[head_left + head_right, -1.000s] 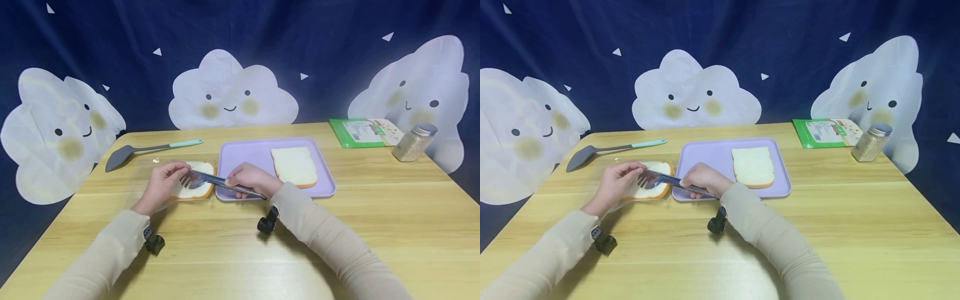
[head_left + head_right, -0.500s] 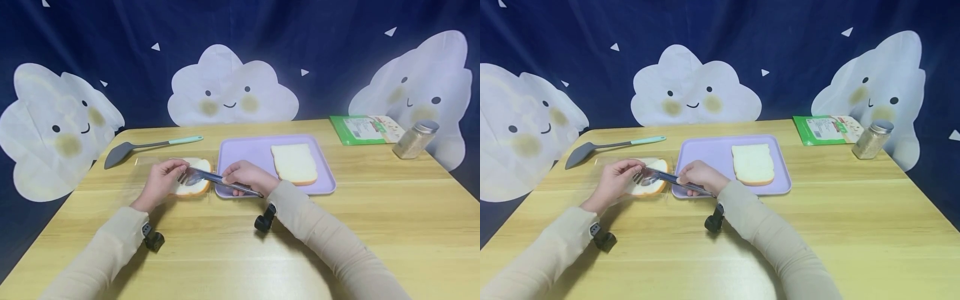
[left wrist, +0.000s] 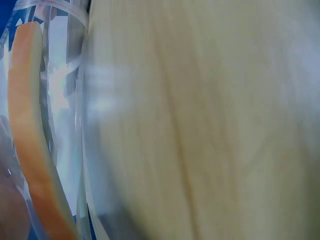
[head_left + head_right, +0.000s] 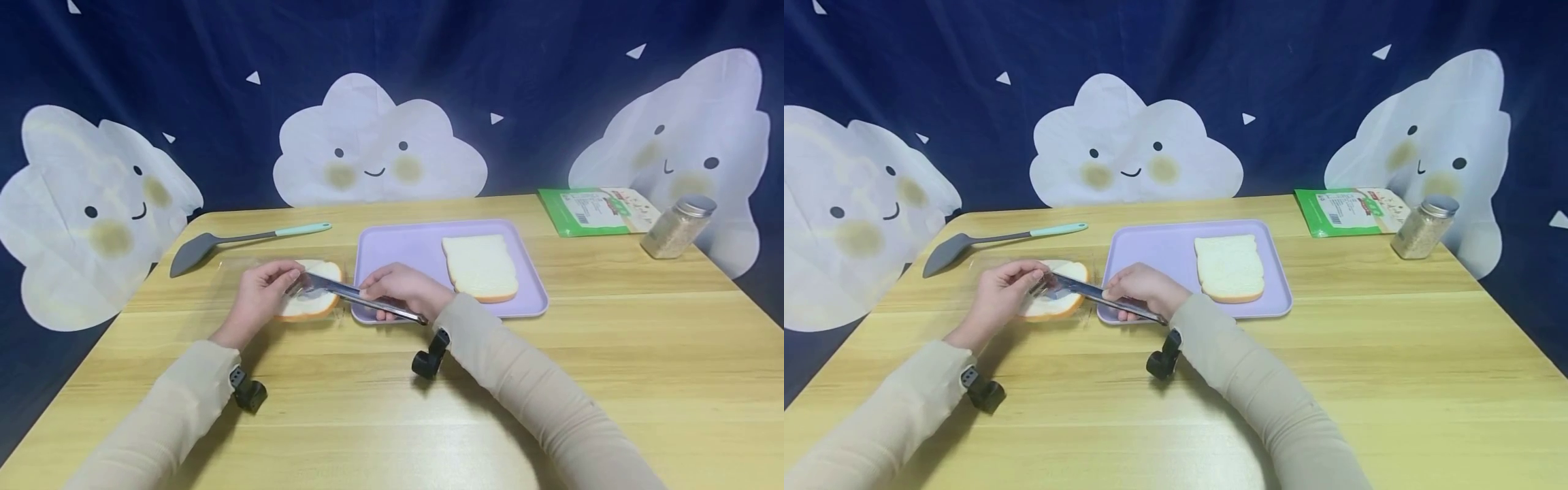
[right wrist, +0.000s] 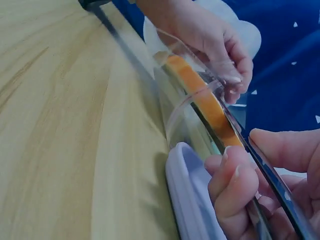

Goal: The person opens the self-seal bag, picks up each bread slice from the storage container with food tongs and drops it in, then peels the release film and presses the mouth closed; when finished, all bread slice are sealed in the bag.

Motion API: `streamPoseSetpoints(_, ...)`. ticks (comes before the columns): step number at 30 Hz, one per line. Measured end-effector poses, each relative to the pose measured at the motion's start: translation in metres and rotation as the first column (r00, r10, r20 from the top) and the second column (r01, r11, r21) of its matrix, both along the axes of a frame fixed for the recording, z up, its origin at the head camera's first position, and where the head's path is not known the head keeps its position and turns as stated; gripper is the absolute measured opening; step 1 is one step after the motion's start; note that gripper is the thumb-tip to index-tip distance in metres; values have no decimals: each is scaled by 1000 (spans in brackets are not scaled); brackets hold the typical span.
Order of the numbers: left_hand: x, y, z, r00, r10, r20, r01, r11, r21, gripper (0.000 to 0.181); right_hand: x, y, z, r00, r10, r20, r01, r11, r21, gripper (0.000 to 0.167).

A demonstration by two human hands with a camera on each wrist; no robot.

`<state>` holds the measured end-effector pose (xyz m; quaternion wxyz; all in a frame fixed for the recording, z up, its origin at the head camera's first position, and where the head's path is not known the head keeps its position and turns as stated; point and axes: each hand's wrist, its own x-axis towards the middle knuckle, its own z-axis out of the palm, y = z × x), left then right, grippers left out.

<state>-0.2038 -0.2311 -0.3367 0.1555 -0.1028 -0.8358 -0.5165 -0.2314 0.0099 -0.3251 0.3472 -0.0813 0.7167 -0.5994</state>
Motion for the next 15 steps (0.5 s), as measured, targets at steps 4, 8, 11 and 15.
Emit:
streamPoseSetpoints(4, 3, 1, 3, 1000, 19, -4, -19, 1000, -5, 13, 1, -3, -1, 1000, 13, -4, -13, 1000, 17, 24)
streamPoseSetpoints(8, 5, 3, 5, 998, 56, -40, -56, 998, -10, 12, 2, -10, -2, 996, 29, -88, -20, 995, 98, 21)
streamPoseSetpoints(11, 4, 0, 4, 997, 63, -41, -63, 998, -2, 14, 2, -13, -1, 992, 31, -119, -16, 992, 126, 20)
streamPoseSetpoints(15, 5, -4, 3, 999, 38, -4, -38, 999, 26, 16, 1, -9, 2, 998, 30, -59, -26, 997, 68, 22)
